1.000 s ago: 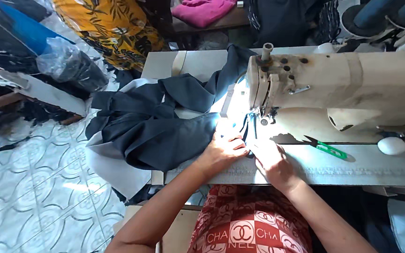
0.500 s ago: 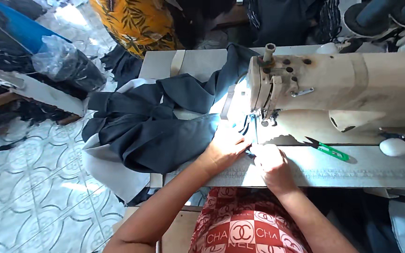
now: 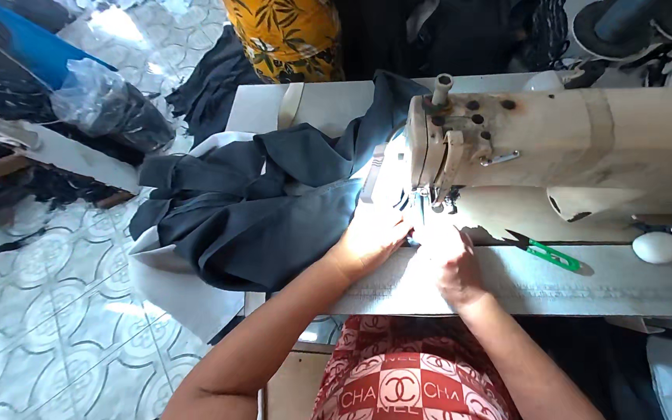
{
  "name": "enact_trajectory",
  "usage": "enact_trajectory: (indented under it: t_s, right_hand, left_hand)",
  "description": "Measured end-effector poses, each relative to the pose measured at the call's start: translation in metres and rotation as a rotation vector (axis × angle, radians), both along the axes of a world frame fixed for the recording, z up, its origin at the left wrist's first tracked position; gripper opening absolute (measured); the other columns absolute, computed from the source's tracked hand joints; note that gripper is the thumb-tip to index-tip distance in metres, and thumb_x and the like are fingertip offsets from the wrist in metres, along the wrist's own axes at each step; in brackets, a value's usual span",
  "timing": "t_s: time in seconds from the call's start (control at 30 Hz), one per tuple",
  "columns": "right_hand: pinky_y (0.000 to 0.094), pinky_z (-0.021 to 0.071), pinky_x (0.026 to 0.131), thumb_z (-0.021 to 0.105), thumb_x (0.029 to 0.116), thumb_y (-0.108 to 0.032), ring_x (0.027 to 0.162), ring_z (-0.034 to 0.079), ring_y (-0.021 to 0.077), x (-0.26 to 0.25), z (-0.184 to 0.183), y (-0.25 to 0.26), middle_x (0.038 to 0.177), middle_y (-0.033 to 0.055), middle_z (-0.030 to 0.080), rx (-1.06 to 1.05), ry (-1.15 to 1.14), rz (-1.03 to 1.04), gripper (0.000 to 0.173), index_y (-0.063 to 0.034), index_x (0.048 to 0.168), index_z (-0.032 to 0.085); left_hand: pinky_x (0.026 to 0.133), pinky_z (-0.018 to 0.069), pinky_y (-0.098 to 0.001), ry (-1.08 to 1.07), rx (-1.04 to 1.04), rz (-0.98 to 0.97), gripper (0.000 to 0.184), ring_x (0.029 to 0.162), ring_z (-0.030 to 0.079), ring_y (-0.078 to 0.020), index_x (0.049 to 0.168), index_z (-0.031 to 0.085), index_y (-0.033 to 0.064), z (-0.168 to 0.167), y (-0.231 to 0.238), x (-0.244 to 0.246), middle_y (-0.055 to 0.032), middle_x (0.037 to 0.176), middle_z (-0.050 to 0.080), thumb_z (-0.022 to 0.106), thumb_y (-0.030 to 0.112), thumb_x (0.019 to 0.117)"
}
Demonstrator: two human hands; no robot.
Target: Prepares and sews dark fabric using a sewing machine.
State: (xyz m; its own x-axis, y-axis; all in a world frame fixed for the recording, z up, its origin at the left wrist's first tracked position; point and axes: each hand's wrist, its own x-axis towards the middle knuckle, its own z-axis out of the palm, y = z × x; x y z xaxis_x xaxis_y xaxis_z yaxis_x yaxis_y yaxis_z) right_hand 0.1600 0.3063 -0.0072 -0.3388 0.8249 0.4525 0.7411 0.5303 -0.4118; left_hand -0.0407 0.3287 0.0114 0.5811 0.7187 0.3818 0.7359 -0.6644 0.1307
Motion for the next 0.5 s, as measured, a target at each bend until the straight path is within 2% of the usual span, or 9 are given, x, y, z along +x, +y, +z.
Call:
enact_trajectory:
  t_s: [0.1,0.2,0.3,0.4,0.47,0.5]
  right_hand:
    - [0.0482,0.0571,0.086,0.063,0.0937,-0.012,0.101,0.071,0.0298,-0.003,-0.001,0.012,0.101,0.0118,0.075,0.012,0.013,0.0,0.016,-0.008,0.097,0.078]
    - [0.048,0.0567,0.086,0.065,0.0927,-0.012,0.103,0.071,0.0299,-0.003,-0.007,0.017,0.103,0.0122,0.075,0.044,0.016,0.011,0.014,-0.0077,0.095,0.078]
    - [0.0481,0.0564,0.088,0.063,0.0955,-0.014,0.105,0.07,0.0312,-0.004,-0.006,0.011,0.106,0.0133,0.075,0.031,-0.002,0.003,0.018,-0.0078,0.102,0.078]
    - [0.0495,0.0565,0.088,0.06,0.097,-0.014,0.105,0.07,0.0326,-0.005,-0.007,0.0,0.109,0.0127,0.075,0.029,-0.044,-0.022,0.023,-0.0102,0.111,0.077]
    - [0.0497,0.0561,0.086,0.059,0.096,-0.013,0.105,0.071,0.0336,-0.004,-0.009,-0.004,0.111,0.013,0.076,0.046,-0.076,-0.033,0.026,-0.0105,0.115,0.077]
    - [0.0499,0.0555,0.086,0.059,0.0956,-0.012,0.105,0.07,0.034,-0.005,-0.01,-0.004,0.111,0.0132,0.076,0.046,-0.081,-0.036,0.027,-0.0107,0.116,0.077]
  left_hand:
    - [0.084,0.0542,-0.0446,0.017,-0.009,0.012,0.023,0.095,0.068,-0.0248,0.114,0.076,0.0147,0.002,0.011,0.0,-0.0069,0.099,0.07,0.058,0.02,0.1012]
    - [0.092,0.0515,-0.0507,0.032,0.005,0.025,0.023,0.1,0.067,-0.0266,0.115,0.076,0.0147,0.002,0.013,-0.001,-0.0079,0.102,0.071,0.058,0.021,0.101]
    - [0.095,0.0497,-0.0561,0.041,0.043,0.018,0.021,0.104,0.067,-0.0281,0.114,0.077,0.0163,0.002,0.009,-0.003,-0.0075,0.111,0.071,0.06,0.018,0.1006]
    - [0.105,0.0402,-0.0664,0.047,0.068,0.02,0.02,0.109,0.067,-0.0288,0.108,0.078,0.0181,0.001,0.003,-0.007,-0.0038,0.116,0.072,0.059,0.016,0.1017]
    - [0.107,0.0376,-0.067,0.078,0.054,0.056,0.022,0.111,0.066,-0.0275,0.11,0.077,0.0201,0.0,0.0,-0.007,-0.0002,0.12,0.073,0.057,0.018,0.1033]
    - [0.106,0.039,-0.0674,0.078,0.056,0.073,0.022,0.112,0.067,-0.0273,0.109,0.077,0.021,0.0,-0.002,-0.006,0.0007,0.12,0.073,0.057,0.017,0.1031]
